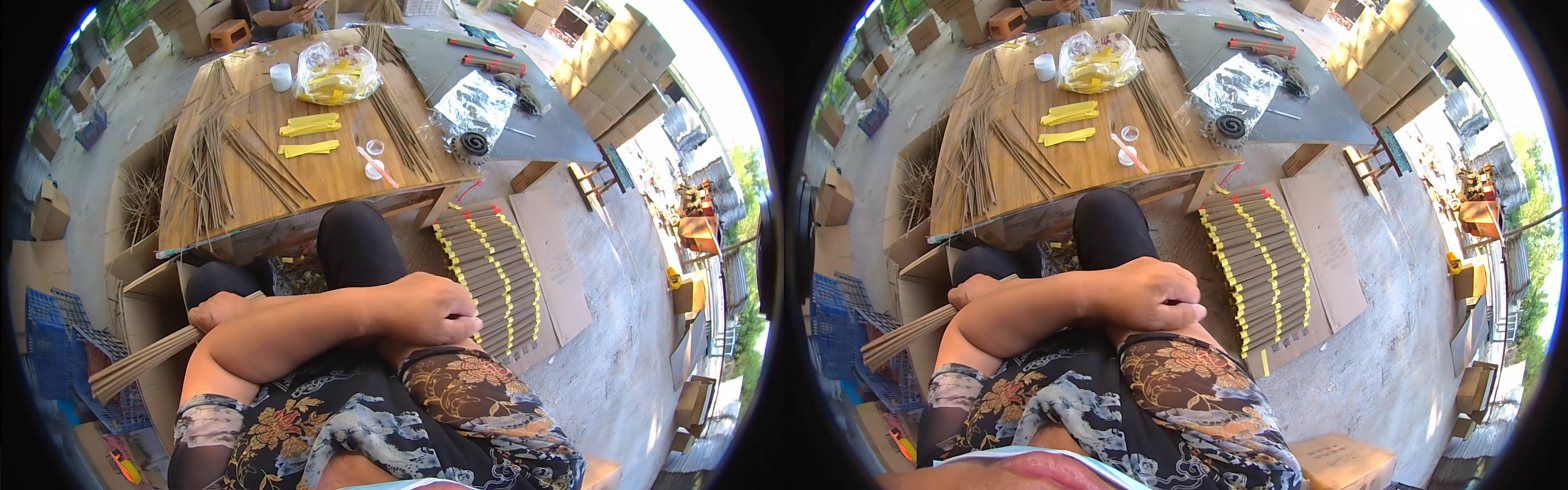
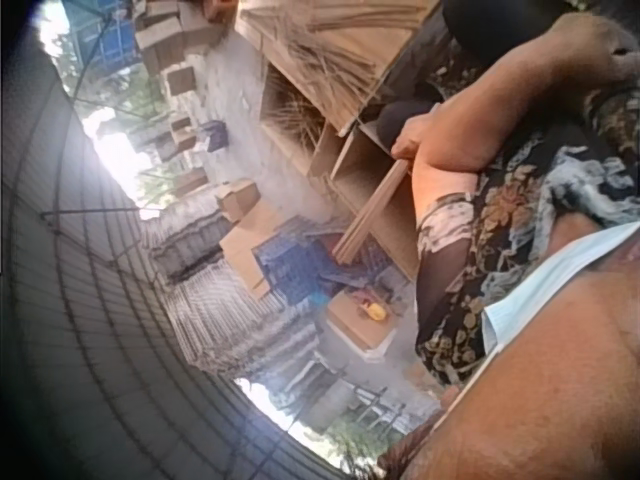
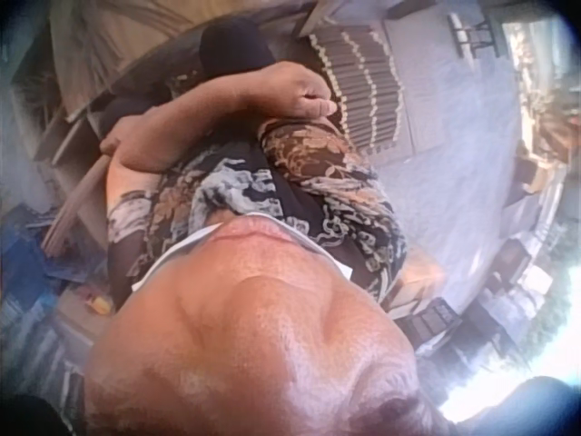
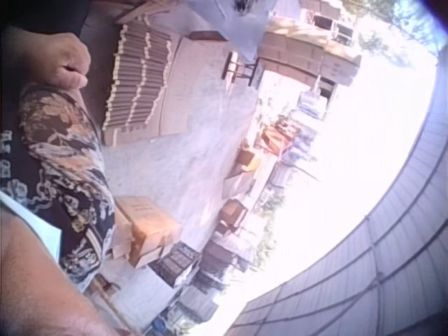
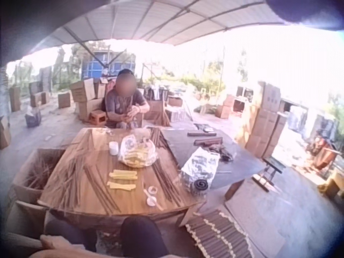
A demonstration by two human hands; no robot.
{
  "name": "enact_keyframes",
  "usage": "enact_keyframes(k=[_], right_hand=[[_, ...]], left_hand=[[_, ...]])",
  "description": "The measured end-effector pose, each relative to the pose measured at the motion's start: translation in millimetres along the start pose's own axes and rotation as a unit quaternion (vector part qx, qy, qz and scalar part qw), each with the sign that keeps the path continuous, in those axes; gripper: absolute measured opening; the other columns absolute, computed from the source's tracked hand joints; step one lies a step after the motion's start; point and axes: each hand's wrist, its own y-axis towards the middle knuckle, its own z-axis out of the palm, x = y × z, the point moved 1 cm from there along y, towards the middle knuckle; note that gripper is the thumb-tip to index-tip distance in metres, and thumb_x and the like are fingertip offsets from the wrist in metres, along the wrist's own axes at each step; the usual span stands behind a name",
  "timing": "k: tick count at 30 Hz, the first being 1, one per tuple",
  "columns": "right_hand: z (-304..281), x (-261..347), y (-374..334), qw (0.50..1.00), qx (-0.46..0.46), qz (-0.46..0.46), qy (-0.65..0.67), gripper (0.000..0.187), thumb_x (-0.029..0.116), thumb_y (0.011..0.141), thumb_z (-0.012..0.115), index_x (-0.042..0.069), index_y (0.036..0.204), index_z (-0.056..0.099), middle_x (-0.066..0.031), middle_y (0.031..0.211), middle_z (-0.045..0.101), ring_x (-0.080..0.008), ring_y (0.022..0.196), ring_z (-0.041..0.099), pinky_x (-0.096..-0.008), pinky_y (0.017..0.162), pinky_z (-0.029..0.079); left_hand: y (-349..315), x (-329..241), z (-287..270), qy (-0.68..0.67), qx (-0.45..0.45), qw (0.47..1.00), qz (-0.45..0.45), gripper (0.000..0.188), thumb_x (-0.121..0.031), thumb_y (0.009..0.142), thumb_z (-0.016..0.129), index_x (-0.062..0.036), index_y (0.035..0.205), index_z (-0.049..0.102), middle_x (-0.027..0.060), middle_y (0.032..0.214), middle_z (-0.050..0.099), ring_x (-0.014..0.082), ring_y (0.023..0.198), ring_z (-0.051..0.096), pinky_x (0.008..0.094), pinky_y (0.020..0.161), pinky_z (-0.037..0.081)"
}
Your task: The person gathers thin sticks from a cardboard box and wraps the ends with yellow tape. They repeatedly pick up bundles, align them, and apply tape to secure the ends, then place the finished bundles back into the box.
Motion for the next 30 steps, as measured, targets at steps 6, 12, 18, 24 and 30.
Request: enact_keyframes(k=[6,12,18,24,30], right_hand=[[-50,-5,-10,0.979,-0.148,0.125,0.072,0.012,0.015,0.075,0.058,0.004,0.072,0.053,-0.0160,0.067,0.058,-0.0326,0.060,0.057,-0.0384,0.054,0.045],[-137,1,-48,0.886,-0.208,0.215,0.354,0.016,0.016,0.084,0.058,0.005,0.075,0.049,0.0015,0.057,0.048,-0.0045,0.050,0.041,-0.0222,0.044,0.035],[-129,15,-57,0.903,-0.045,0.201,0.376,0.014,0.013,0.075,0.058,0.003,0.071,0.049,-0.0034,0.048,0.047,-0.0110,0.038,0.046,-0.0250,0.035,0.036],[-135,13,-65,0.883,0.015,0.225,0.411,0.016,0.014,0.072,0.059,0.001,0.072,0.051,-0.0050,0.050,0.048,-0.0126,0.040,0.047,-0.0261,0.038,0.039],[-167,2,-87,0.958,-0.111,0.149,0.220,0.033,0.024,0.070,0.070,-0.001,0.084,0.055,-0.0085,0.073,0.057,-0.0142,0.063,0.056,-0.0269,0.057,0.046]], left_hand=[[-71,0,-32,-0.024,-0.064,0.998,0.002,0.020,-0.019,0.083,0.057,-0.0021,0.071,0.055,0.0094,0.067,0.054,0.0230,0.062,0.054,0.0318,0.058,0.044],[-207,29,-72,-0.096,-0.651,0.753,-0.017,0.019,-0.019,0.089,0.051,-0.0010,0.096,0.051,0.0060,0.082,0.055,0.0097,0.072,0.049,0.0207,0.067,0.038],[-158,14,-81,-0.303,-0.612,0.731,-0.002,0.030,-0.028,0.087,0.054,-0.0031,0.104,0.051,0.0074,0.084,0.056,0.0128,0.073,0.053,0.0251,0.067,0.044],[-153,32,-83,-0.408,-0.576,0.708,0.031,0.031,-0.032,0.091,0.046,-0.0116,0.068,0.040,-0.0018,0.052,0.037,0.0082,0.040,0.033,0.0217,0.039,0.032],[-133,29,-93,-0.338,-0.591,0.731,0.036,0.033,-0.032,0.093,0.042,-0.0126,0.066,0.037,-0.0039,0.050,0.032,0.0058,0.038,0.026,0.0205,0.036,0.026]])
